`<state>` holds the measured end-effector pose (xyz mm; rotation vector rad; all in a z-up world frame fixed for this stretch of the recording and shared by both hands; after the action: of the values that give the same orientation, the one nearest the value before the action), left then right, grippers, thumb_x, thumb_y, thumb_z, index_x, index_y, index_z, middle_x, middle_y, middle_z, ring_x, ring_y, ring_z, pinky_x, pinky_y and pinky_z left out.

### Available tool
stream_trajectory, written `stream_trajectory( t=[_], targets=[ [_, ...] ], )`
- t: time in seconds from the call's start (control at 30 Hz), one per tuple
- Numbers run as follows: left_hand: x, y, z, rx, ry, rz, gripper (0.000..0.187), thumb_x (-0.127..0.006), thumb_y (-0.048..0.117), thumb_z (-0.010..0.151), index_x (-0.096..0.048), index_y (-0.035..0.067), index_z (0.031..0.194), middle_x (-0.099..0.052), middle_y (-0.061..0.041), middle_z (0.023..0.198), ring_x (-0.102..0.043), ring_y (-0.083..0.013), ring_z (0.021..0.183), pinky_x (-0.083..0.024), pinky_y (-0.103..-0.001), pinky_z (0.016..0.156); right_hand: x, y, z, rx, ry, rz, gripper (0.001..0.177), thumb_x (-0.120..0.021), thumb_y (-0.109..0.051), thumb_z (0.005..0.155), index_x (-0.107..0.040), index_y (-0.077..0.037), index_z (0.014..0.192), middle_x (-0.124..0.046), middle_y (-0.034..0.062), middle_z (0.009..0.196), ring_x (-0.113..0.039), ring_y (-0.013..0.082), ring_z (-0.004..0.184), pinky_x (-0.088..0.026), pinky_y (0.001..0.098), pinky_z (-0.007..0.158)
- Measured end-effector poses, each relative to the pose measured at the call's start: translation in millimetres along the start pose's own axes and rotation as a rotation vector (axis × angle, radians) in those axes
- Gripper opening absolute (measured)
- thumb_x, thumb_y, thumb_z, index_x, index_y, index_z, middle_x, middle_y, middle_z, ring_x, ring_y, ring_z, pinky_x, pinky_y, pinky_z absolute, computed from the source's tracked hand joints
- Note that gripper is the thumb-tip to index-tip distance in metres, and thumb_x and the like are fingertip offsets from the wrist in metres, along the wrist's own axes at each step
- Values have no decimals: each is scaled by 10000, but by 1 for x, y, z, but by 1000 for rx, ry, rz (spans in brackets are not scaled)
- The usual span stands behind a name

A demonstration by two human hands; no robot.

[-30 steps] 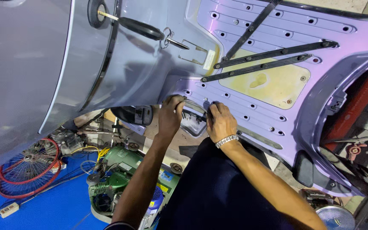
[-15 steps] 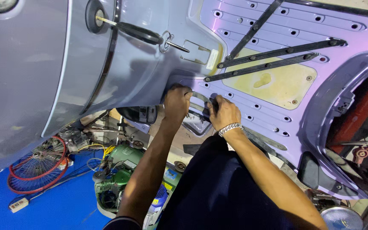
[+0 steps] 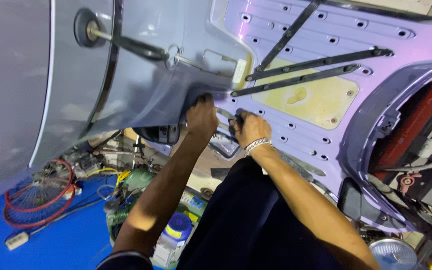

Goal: The person installs black rubber strips onto the footboard of a purple scooter, using a rubber mallet to hammer them into place. They then work with wires near the battery compartment and handle some small parts removed from the frame.

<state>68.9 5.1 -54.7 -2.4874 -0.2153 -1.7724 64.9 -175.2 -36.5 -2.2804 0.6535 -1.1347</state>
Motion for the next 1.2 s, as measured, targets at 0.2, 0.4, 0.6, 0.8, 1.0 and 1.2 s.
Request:
stream_trajectory(
  t=[0.2, 0.4, 0.6, 0.8, 1.0, 1.2],
  targets=[
    [8, -4, -12, -13, 76, -158, 371, -707, 268, 906, -613, 85, 1214, -678, -204, 1143, -680, -418, 1005, -547, -507, 837, 28, 30, -23, -36, 31, 30, 247, -773, -293, 871, -751, -84, 1002, -739, 218, 905, -700, 429, 880, -552, 517, 790],
    [27, 30, -44, -370, 91, -619, 303, -781, 276, 870, -728, 133, 1132, -668, -145, 1104, -678, -342, 1000, -558, -424, 863, 19, 25, -47, 142, 253, 56, 203, -748, -223, 881, -716, -37, 956, -727, 203, 958, -683, 437, 855, -539, 513, 717],
    [33, 33, -36, -322, 84, -664, 246, -828, 284, 828, -750, 129, 1002, -685, -69, 1069, -672, -294, 1004, -550, -402, 860, 13, 28, -46, 185, 343, 97, 209, -749, -218, 893, -711, -20, 948, -716, 215, 957, -671, 438, 863, -541, 510, 725],
    [39, 34, -28, -284, 13, -625, 278, -844, 294, 781, -728, 93, 935, -674, -80, 1073, -651, -323, 1032, -519, -442, 860, 12, 29, -21, -138, 129, 65, 264, -775, -332, 880, -758, -73, 926, -732, 237, 876, -695, 439, 851, -548, 517, 758],
    [37, 36, -16, -211, -82, -540, 248, -868, 293, 747, -720, 106, 811, -659, -82, 964, -651, -317, 979, -508, -455, 832, 18, 23, 11, -183, -68, -180, 431, -826, -402, 805, -732, -3, 938, -732, 253, 950, -715, 424, 917, -575, 489, 792],
    [31, 42, -12, -182, -41, -515, 252, -877, 243, 739, -688, 100, 825, -640, -101, 1003, -644, -337, 960, -505, -475, 806, 12, 17, 17, -164, -146, -360, 347, -724, -342, 892, -740, -28, 1037, -743, 221, 1033, -732, 384, 968, -591, 463, 827]
  ],
)
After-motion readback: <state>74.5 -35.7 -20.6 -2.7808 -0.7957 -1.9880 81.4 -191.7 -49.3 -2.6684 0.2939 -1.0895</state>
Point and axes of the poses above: each hand's wrist, its own z-axis towards the middle knuckle, its own x-axis out of the back of the hand, y = z × x, the point moved 3 cm from there along z, towards the middle knuckle
